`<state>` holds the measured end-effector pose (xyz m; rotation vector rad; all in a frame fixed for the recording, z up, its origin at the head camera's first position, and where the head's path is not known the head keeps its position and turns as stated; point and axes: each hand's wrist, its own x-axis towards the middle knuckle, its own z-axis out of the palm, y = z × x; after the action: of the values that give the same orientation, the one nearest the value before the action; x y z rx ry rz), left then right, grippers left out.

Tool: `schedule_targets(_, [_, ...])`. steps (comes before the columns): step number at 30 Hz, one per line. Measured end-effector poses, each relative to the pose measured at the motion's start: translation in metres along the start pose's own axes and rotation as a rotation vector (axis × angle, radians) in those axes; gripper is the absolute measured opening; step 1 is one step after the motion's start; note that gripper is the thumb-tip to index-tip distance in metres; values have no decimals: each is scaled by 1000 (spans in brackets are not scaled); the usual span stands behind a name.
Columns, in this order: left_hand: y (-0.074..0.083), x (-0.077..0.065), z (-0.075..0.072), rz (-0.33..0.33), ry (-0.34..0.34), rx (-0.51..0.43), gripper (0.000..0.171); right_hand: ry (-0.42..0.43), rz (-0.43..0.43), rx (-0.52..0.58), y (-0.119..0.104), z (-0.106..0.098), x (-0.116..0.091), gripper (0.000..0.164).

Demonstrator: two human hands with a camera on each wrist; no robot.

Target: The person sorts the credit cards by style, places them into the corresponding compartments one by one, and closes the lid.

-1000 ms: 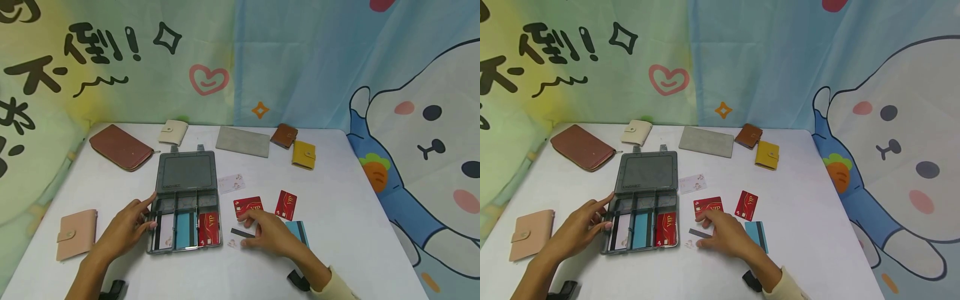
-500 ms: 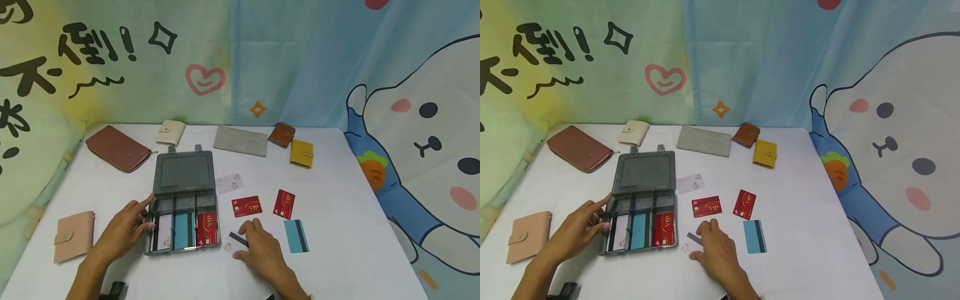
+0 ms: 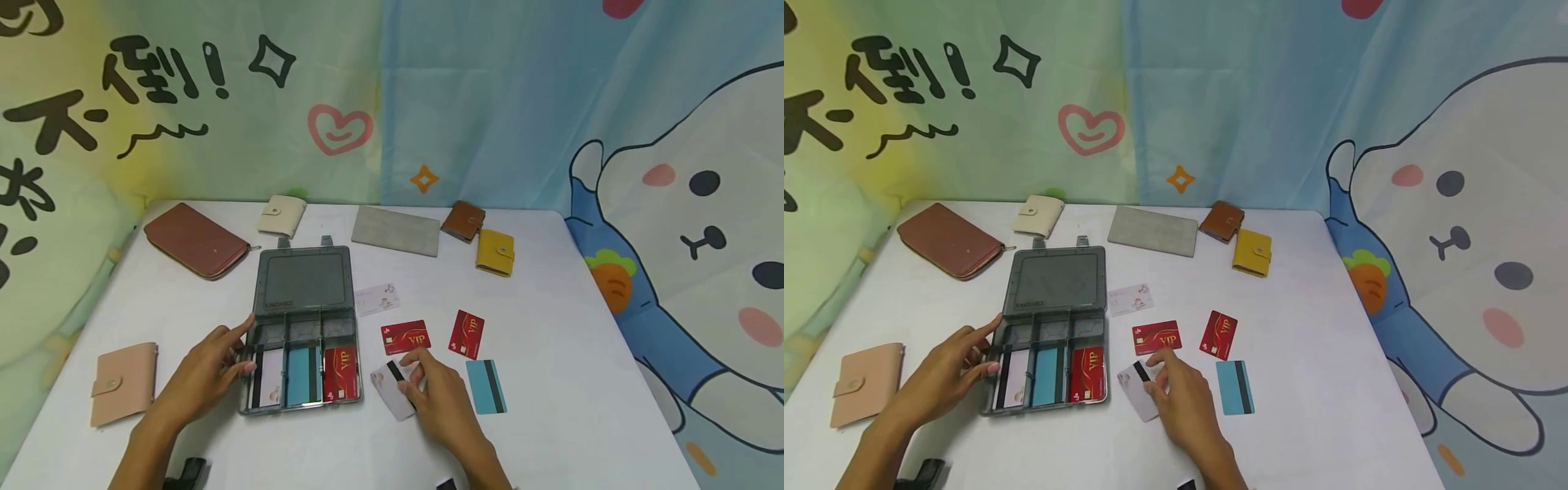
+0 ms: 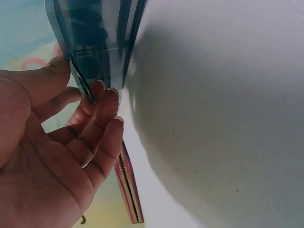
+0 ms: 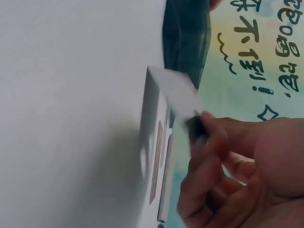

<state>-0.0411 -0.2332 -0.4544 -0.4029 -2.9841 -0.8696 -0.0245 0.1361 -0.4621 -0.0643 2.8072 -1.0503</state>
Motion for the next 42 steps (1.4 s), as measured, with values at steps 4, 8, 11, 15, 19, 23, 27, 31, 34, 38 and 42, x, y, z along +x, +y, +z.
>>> schedule_targets(4, [1, 1, 0, 1, -5, 3, 76, 15, -29, 125, -5, -1, 1, 45])
schedule_targets(8, [2, 2, 1, -6, -14, 3, 76, 8, -77, 239, -16, 2, 4, 48])
schedule_targets(11, [2, 2, 1, -7, -15, 6, 76, -30, -86, 299, -27, 6, 6, 44])
schedule_targets(15, [2, 3, 1, -3, -16, 9, 76, -96, -102, 365, -43, 13, 11, 43])
schedule_targets(19, [1, 3, 1, 0, -18, 14, 76, -154, -154, 416, -59, 22, 17, 44])
schedule_targets(23, [1, 4, 0, 2, -13, 22, 76, -205, -202, 429, -75, 33, 24, 45])
schedule_targets(27, [1, 3, -1, 1, -3, 21, 76, -242, -243, 420, -90, 44, 29, 44])
schedule_targets(31, [0, 3, -1, -1, -4, 9, 76, -262, -271, 408, -102, 55, 34, 44])
schedule_targets(34, [0, 3, -1, 0, -7, 3, 76, -269, -294, 390, -108, 62, 37, 44])
schedule_targets(38, [0, 2, -1, -2, -9, 4, 76, -293, -311, 323, -114, 68, 41, 49])
schedule_targets(42, [1, 2, -1, -6, -20, 7, 77, -311, -296, 266, -115, 68, 44, 56])
